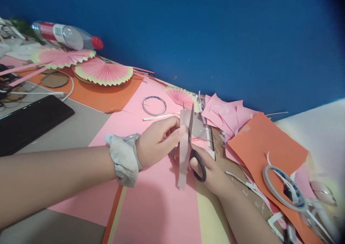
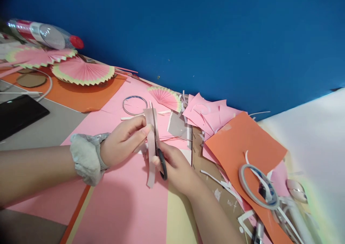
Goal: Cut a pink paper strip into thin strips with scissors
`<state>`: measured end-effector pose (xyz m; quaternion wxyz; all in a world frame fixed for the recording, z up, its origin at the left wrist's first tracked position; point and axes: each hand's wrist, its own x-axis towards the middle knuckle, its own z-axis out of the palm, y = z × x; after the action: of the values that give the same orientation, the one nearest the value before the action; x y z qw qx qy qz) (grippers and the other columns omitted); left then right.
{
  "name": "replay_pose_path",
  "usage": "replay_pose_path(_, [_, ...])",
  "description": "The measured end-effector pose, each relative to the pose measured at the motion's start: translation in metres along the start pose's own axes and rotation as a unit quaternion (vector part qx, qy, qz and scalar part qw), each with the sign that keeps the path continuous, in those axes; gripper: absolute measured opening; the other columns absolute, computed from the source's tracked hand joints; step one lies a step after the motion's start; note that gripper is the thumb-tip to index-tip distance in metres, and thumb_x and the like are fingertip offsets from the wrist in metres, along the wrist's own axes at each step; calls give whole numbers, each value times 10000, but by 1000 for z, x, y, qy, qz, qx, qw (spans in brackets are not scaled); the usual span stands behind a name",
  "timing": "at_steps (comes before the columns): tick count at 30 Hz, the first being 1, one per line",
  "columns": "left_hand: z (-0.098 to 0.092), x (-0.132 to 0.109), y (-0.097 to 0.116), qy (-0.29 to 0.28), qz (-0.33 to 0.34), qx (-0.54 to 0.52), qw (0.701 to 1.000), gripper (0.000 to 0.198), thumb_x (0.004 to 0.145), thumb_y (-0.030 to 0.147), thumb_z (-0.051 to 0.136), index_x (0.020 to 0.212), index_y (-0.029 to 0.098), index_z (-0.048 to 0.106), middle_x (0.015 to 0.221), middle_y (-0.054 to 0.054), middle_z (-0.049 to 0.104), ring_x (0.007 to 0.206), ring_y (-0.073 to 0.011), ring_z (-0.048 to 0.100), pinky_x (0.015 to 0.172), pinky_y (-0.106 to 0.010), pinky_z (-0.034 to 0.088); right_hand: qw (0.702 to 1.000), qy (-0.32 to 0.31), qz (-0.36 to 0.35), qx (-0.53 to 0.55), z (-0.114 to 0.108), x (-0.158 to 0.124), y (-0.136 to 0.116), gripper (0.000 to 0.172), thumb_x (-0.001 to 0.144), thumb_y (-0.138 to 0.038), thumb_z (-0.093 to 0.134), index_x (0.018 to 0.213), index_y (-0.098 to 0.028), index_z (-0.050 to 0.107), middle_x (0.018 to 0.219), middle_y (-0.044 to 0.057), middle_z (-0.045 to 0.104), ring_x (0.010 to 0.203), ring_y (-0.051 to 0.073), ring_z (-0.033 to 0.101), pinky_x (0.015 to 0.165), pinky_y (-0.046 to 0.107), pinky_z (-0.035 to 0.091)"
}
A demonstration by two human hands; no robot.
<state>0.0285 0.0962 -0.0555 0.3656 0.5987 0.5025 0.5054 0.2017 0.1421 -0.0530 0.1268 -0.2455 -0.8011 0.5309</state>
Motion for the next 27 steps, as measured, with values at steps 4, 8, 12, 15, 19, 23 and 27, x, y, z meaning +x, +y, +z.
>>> replay_pose_path(4, [1, 0, 0, -33, -8, -38, 999, 271, 943, 314, 347, 733, 181, 455, 630, 30, 533, 555, -90, 521, 563, -226, 437, 1000, -7, 13, -1, -1, 0, -2, 556, 853, -665, 351, 946, -166, 577, 795, 61, 568, 698, 190, 489, 604, 288, 431])
replay_pose_path(8, [1, -1, 2, -47, -14, -42, 998, 295, 948, 319, 333, 713, 186, 454, 602, 34, 523, 528, -89, 512, 544, -233, 425, 1000, -10, 15, 4, -1, 0, -1, 551, 850, -670, 347, 926, -167, 561, 776, 54, 554, 666, 180, 482, 571, 280, 421])
replay_pose_path(12, [1, -1, 3, -40, -10, -35, 999, 299, 948, 309, 339, 699, 183, 446, 599, 36, 509, 537, -86, 506, 555, -231, 420, 1000, 5, 15, -5, 1, -1, 2, 513, 859, -660, 346, 863, -179, 525, 753, 30, 513, 654, 165, 446, 587, 273, 398])
replay_pose_path(15, [1, -1, 3, -44, -14, -38, 998, 299, 953, 311, 321, 718, 181, 454, 612, 33, 518, 540, -86, 513, 560, -230, 426, 1000, 3, 18, -2, 2, -1, 3, 498, 864, -655, 342, 866, -185, 507, 762, 26, 506, 664, 163, 443, 593, 266, 389])
replay_pose_path(19, [1, -1, 1, -45, -3, -23, 999, 298, 949, 313, 336, 717, 176, 463, 604, 27, 527, 546, -92, 512, 547, -231, 422, 1000, -11, 22, 5, 0, -2, 3, 521, 858, -668, 329, 895, -183, 512, 796, 41, 533, 664, 168, 471, 574, 265, 400])
replay_pose_path(23, [1, -1, 0, -53, -10, -39, 998, 287, 948, 310, 334, 738, 173, 474, 621, 18, 546, 543, -94, 526, 542, -233, 430, 1000, -15, 18, 9, 0, -2, 3, 510, 878, -638, 324, 923, -177, 538, 829, 57, 549, 699, 180, 488, 597, 278, 409])
replay_pose_path(27, [1, -1, 0, -58, -11, -48, 997, 269, 946, 285, 333, 739, 174, 465, 632, 20, 548, 549, -92, 534, 545, -231, 439, 1000, -14, 7, 6, 0, -1, 3, 524, 881, -635, 324, 963, -171, 555, 827, 61, 563, 741, 197, 513, 622, 286, 415])
